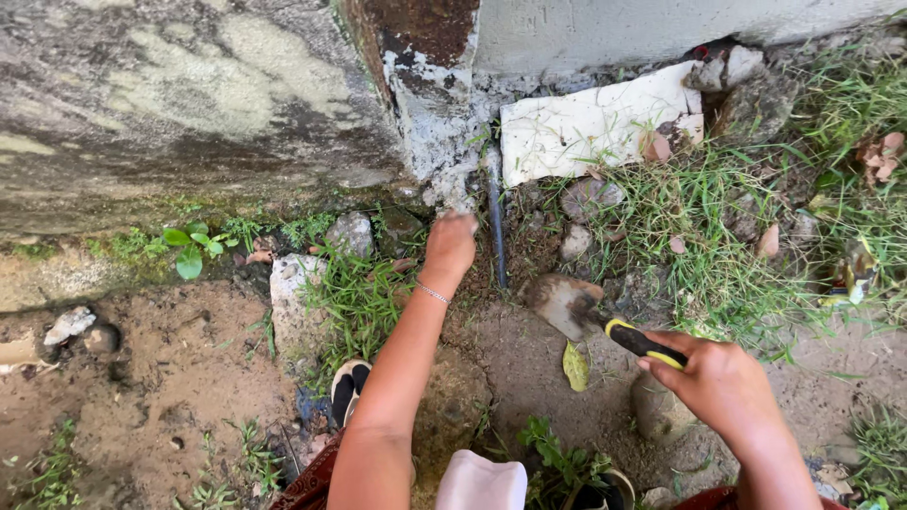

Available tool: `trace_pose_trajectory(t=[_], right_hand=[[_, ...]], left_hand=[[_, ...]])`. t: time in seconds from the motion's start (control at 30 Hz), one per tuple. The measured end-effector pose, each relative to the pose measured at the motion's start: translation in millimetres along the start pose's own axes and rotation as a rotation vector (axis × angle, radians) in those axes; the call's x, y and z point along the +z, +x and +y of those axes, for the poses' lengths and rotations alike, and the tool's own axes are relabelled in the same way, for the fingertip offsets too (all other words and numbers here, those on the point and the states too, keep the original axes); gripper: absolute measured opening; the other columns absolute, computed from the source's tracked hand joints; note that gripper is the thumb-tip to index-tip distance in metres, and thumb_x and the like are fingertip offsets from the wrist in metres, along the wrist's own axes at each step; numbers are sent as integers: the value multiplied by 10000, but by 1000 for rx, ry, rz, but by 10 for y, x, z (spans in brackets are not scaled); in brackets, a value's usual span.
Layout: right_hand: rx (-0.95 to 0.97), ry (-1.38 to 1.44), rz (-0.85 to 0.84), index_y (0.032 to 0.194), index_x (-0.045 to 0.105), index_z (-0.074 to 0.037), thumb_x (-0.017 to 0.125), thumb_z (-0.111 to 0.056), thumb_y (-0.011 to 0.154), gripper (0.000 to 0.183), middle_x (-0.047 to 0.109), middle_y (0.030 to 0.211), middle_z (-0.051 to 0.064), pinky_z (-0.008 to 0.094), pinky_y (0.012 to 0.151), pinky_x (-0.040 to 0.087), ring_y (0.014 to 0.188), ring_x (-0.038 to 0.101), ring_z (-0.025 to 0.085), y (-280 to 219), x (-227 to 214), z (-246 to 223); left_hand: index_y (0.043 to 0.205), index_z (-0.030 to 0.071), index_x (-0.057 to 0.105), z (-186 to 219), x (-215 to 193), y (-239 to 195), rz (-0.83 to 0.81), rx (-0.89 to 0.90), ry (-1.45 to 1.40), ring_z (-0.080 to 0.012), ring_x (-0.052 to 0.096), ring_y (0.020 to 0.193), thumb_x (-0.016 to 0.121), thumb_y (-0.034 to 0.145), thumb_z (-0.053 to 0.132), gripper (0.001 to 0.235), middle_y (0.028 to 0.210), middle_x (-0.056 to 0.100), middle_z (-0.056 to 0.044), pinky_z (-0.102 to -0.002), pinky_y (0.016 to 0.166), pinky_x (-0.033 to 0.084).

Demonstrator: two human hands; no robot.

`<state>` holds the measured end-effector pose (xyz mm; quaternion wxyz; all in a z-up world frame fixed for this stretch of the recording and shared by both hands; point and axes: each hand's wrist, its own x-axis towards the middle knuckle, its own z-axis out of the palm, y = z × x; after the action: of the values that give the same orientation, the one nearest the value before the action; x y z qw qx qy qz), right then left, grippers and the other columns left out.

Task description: The person uses a small hand hoe to scrape weeds and soil from the base of a weathered concrete wall. They repeatedly loosen the ground and pull out grass and small plants by hand, moving along the wall's edge.

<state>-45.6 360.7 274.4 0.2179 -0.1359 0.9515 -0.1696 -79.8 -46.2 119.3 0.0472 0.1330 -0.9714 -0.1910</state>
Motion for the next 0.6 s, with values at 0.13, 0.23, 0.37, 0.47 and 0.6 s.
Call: trace_pose_trajectory(t=[0.13, 0.23, 0.37, 0.47, 0.6], right_hand=[[13, -224, -16, 1207, 738, -399, 724, -560, 797, 441, 756, 722, 95, 415, 681, 626, 676, 750, 281, -55, -74, 33], [-17, -249, -19, 1204, 734, -386, 709, -549, 816, 422, 752, 725, 86, 411, 647, 628, 666, 751, 280, -24, -43, -14], [-88, -262, 47, 1131, 754, -342, 706, -540, 815, 376, 756, 733, 64, 409, 614, 621, 651, 747, 279, 0, -33, -99], [-105, -238, 69, 1090, 766, -319, 718, -531, 800, 363, 754, 721, 62, 417, 594, 615, 637, 740, 286, 17, -46, -134], [-92, -295, 38, 1152, 765, -354, 721, -541, 785, 414, 745, 702, 62, 417, 588, 616, 625, 739, 282, 81, -104, -131]], left_hand=[[1036, 125, 763, -94, 227, -287, -268, -123, 274, -351, 503, 1207, 658, 903, 214, 191, 1192, 634, -93, -504, 939, 440], [1162, 97, 728, -222, 428, -422, -186, -26, 313, -326, 494, 1169, 690, 783, 205, 396, 1184, 626, -90, -483, 941, 426], [990, 121, 778, -446, 816, -406, -209, 42, 349, -299, 552, 1153, 667, 853, 120, 176, 1102, 673, -73, -444, 951, 476], [918, 111, 784, -610, 1066, -302, -166, 49, 312, -304, 644, 1021, 648, 917, 81, 139, 999, 715, -93, -418, 908, 542], [928, 80, 783, -570, 1008, -215, 80, -3, -232, -313, 722, 801, 694, 888, 126, 108, 912, 748, -133, -424, 819, 588]])
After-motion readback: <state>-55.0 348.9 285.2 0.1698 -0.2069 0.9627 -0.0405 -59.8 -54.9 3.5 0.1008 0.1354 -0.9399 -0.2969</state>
